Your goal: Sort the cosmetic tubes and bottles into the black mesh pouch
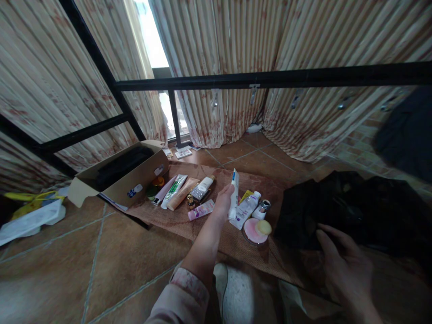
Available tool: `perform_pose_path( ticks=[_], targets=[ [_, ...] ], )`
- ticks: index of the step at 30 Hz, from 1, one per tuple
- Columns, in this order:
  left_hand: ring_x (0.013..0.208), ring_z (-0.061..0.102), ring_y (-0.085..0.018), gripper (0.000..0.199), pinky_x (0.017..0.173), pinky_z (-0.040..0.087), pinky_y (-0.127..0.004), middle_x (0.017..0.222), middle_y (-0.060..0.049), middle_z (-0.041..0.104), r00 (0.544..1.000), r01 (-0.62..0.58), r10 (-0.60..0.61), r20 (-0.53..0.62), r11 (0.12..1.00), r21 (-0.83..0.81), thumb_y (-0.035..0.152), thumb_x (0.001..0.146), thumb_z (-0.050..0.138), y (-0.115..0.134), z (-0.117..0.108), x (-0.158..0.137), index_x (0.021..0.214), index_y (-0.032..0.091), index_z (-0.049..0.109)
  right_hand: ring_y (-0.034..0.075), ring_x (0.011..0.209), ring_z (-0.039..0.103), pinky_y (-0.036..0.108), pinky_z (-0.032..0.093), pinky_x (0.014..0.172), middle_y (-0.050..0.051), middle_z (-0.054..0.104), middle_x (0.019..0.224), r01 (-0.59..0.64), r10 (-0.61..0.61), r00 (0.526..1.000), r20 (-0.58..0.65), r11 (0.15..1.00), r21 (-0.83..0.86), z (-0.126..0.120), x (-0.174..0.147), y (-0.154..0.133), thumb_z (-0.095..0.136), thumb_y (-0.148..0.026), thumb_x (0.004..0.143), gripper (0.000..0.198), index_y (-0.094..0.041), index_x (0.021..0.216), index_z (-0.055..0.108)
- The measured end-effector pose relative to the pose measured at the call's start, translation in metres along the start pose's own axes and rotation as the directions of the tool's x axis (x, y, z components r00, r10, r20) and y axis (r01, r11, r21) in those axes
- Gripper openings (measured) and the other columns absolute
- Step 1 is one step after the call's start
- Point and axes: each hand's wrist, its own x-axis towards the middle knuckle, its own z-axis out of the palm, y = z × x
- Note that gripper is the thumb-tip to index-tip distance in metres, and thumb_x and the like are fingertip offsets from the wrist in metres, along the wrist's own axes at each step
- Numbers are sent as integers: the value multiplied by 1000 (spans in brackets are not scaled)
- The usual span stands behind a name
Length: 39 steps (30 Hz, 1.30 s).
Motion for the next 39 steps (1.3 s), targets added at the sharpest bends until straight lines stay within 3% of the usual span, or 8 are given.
perform_pose_path(
  ticks=[10, 17, 21, 26, 33, 36, 39],
  targets=[
    [49, 51, -11, 47, 52, 44, -23, 61, 1, 62, 997, -82, 82, -15, 996, 19, 37, 77, 68, 1, -1, -4, 118, 14, 69, 28, 98, 66, 40, 50, 87, 8, 72, 104, 71, -71, 997, 1, 996, 49, 3, 1, 10, 64, -49, 80, 36, -20, 100, 73],
    [60, 59, -14, 37, 59, 46, -25, 71, -2, 69, 986, -160, 167, -9, 958, 240, 31, 69, 73, -10, -7, 7, 103, 14, 76, 25, 97, 66, 39, 49, 86, 8, 71, 104, 118, -119, 993, -3, 984, 130, 8, 3, 15, 64, -48, 83, 32, -22, 99, 73],
    [68, 62, -17, 29, 62, 48, -25, 72, -2, 71, 976, -196, 219, -16, 901, 387, 27, 71, 71, -16, -11, 15, 98, 17, 76, 25, 97, 66, 39, 49, 88, 7, 71, 103, 135, -137, 991, 1, 982, 130, 8, 4, 16, 64, -47, 84, 30, -22, 98, 73],
    [74, 66, -20, 28, 67, 50, -27, 78, -4, 74, 971, -229, 233, 57, 831, 507, 23, 71, 70, -16, -13, 16, 98, 18, 76, 23, 95, 66, 36, 51, 84, 7, 72, 101, 145, -145, 989, -10, 980, 137, 7, 2, 13, 63, -46, 84, 30, -21, 99, 73],
    [71, 67, -18, 33, 65, 50, -26, 82, -6, 75, 964, -264, 196, 179, 771, 579, 37, 81, 64, -17, -6, 9, 103, 14, 74, 23, 91, 67, 35, 52, 81, 8, 72, 98, 127, -128, 992, -1, 981, 146, 7, 2, 11, 64, -45, 84, 30, -21, 98, 73],
    [69, 67, -17, 37, 65, 51, -26, 81, -7, 75, 970, -243, 171, 175, 746, 619, 40, 90, 51, -21, -6, 13, 102, 12, 72, 22, 90, 67, 35, 52, 81, 8, 72, 96, 122, -124, 992, 0, 982, 146, 8, 3, 12, 64, -45, 84, 31, -20, 98, 73],
    [71, 69, -17, 36, 66, 51, -26, 81, -9, 75, 982, -191, 138, 132, 698, 691, 28, 91, 46, -24, -11, 17, 112, 11, 68, 23, 91, 68, 36, 53, 82, 8, 72, 98, 121, -122, 992, 1, 983, 142, 7, 2, 12, 64, -46, 84, 31, -20, 98, 73]
  ],
)
